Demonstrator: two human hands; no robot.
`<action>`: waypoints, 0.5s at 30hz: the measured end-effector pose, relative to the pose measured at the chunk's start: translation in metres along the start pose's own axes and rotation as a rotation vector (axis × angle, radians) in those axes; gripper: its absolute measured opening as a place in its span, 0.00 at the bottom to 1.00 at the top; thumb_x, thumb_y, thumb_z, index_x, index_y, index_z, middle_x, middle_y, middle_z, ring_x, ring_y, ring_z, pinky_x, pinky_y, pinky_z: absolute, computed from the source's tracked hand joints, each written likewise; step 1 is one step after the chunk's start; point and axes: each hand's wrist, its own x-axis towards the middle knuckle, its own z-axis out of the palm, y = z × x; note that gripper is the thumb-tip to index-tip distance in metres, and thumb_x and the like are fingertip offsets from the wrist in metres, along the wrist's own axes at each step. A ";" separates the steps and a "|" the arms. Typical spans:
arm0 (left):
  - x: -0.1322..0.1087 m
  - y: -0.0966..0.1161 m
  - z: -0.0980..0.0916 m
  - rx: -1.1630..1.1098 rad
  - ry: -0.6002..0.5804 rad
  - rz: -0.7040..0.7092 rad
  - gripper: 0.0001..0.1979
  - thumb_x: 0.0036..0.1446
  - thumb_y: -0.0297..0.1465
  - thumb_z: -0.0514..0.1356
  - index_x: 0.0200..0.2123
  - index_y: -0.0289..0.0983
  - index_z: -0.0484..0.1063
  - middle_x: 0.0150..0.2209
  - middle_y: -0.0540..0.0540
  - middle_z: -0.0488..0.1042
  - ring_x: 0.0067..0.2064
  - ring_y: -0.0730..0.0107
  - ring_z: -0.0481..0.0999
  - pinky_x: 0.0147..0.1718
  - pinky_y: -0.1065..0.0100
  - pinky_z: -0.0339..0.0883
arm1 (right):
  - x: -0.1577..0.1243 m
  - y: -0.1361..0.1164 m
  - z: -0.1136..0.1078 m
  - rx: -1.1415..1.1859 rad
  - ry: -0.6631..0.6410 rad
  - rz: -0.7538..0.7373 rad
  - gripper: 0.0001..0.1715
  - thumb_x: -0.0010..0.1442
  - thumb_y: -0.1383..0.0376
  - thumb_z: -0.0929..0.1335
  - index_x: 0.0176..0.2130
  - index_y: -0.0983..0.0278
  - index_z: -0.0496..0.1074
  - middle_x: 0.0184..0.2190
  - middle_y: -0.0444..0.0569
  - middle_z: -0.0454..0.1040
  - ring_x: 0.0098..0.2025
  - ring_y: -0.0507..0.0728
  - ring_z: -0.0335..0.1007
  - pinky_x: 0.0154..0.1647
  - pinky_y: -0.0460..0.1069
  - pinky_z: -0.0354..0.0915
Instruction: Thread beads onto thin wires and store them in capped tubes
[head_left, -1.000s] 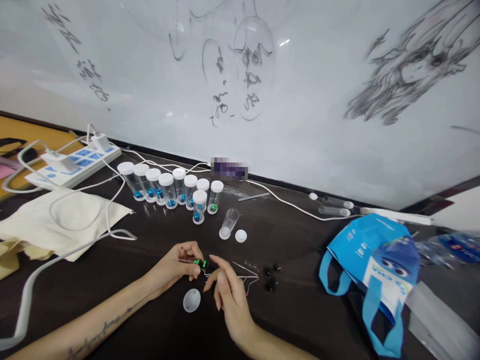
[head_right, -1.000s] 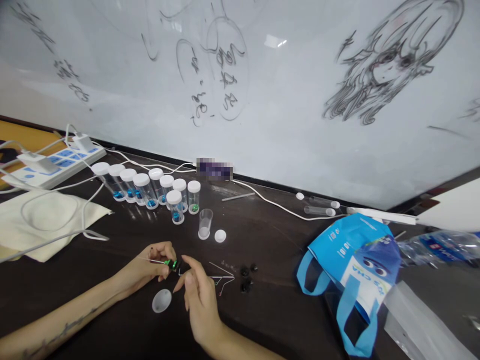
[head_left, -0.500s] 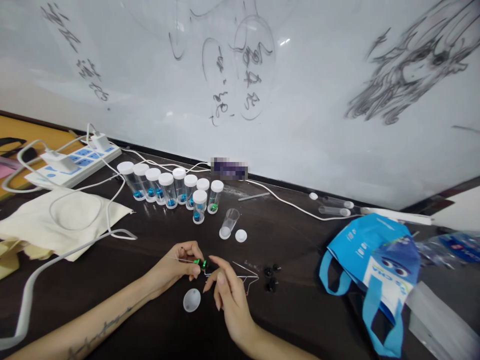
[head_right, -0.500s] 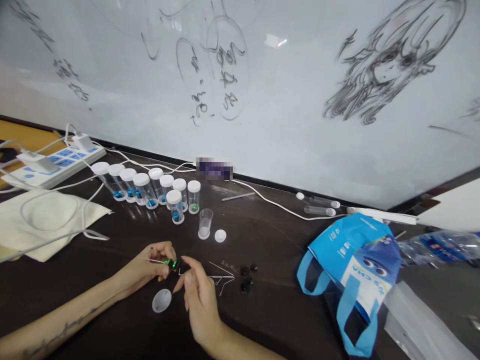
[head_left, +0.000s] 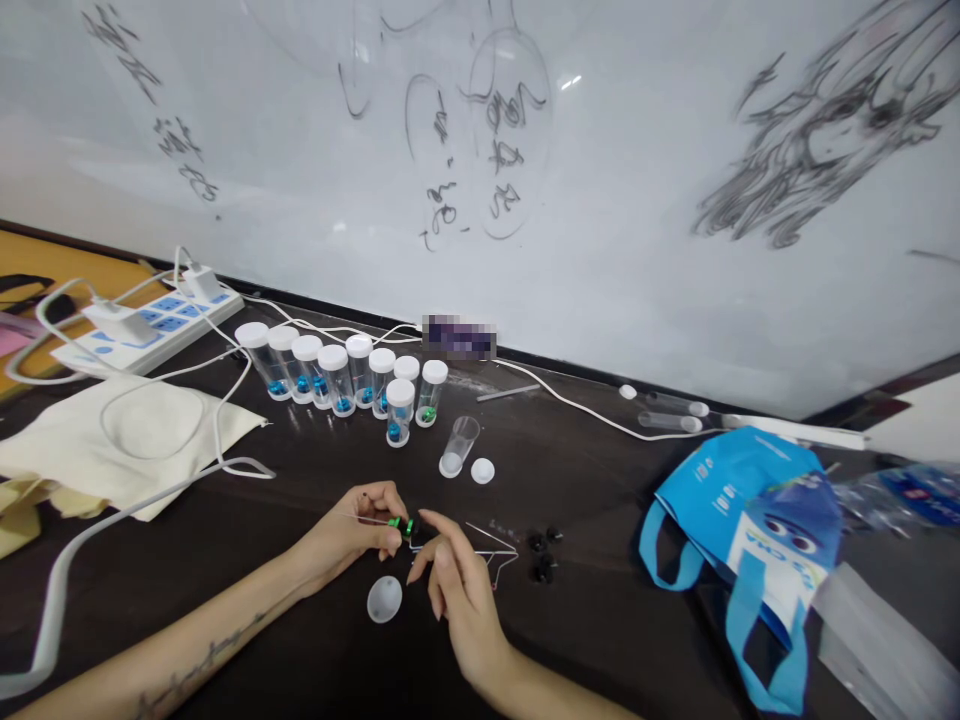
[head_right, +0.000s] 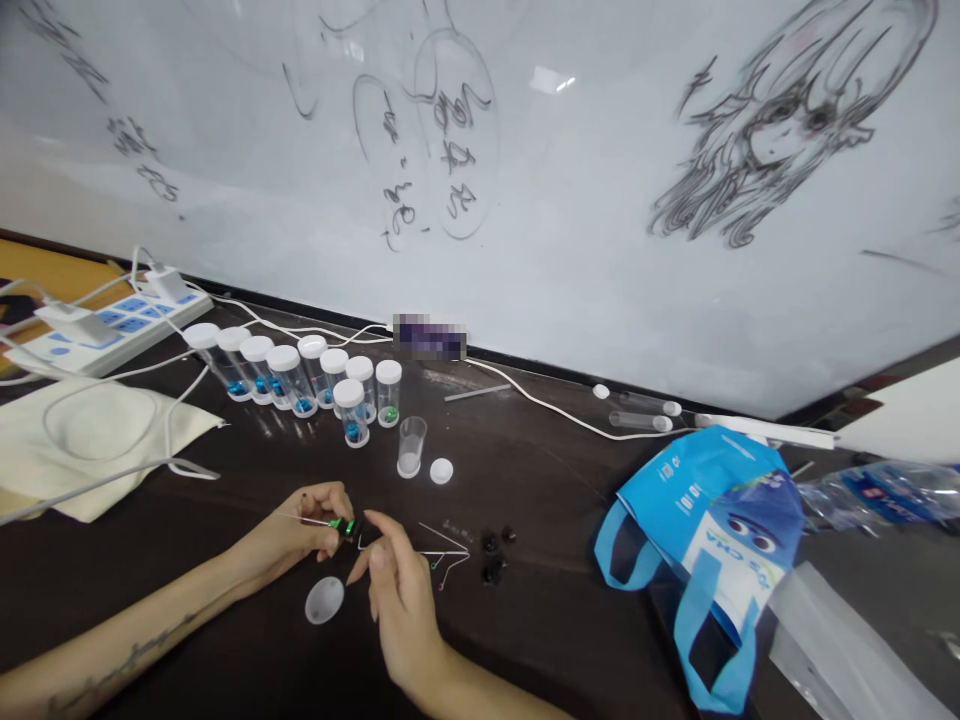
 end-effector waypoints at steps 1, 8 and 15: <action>0.000 0.000 0.000 0.001 -0.002 0.001 0.13 0.40 0.26 0.74 0.26 0.33 0.73 0.24 0.52 0.72 0.22 0.78 0.68 0.20 0.76 0.66 | 0.000 0.000 0.000 0.002 0.001 0.003 0.24 0.71 0.54 0.57 0.60 0.59 0.63 0.30 0.44 0.73 0.20 0.48 0.55 0.23 0.45 0.54; 0.001 0.000 0.001 0.001 -0.009 0.015 0.14 0.39 0.28 0.75 0.25 0.33 0.73 0.24 0.51 0.71 0.22 0.77 0.68 0.20 0.76 0.65 | 0.000 0.001 0.000 0.017 0.009 -0.013 0.22 0.72 0.54 0.57 0.58 0.60 0.64 0.30 0.44 0.73 0.20 0.48 0.54 0.23 0.45 0.54; 0.001 0.000 0.000 -0.007 -0.013 0.019 0.14 0.39 0.28 0.75 0.26 0.33 0.73 0.25 0.51 0.72 0.23 0.77 0.68 0.20 0.76 0.65 | -0.002 0.000 0.001 -0.004 0.011 -0.003 0.21 0.72 0.54 0.56 0.53 0.61 0.68 0.30 0.45 0.74 0.19 0.47 0.54 0.20 0.45 0.52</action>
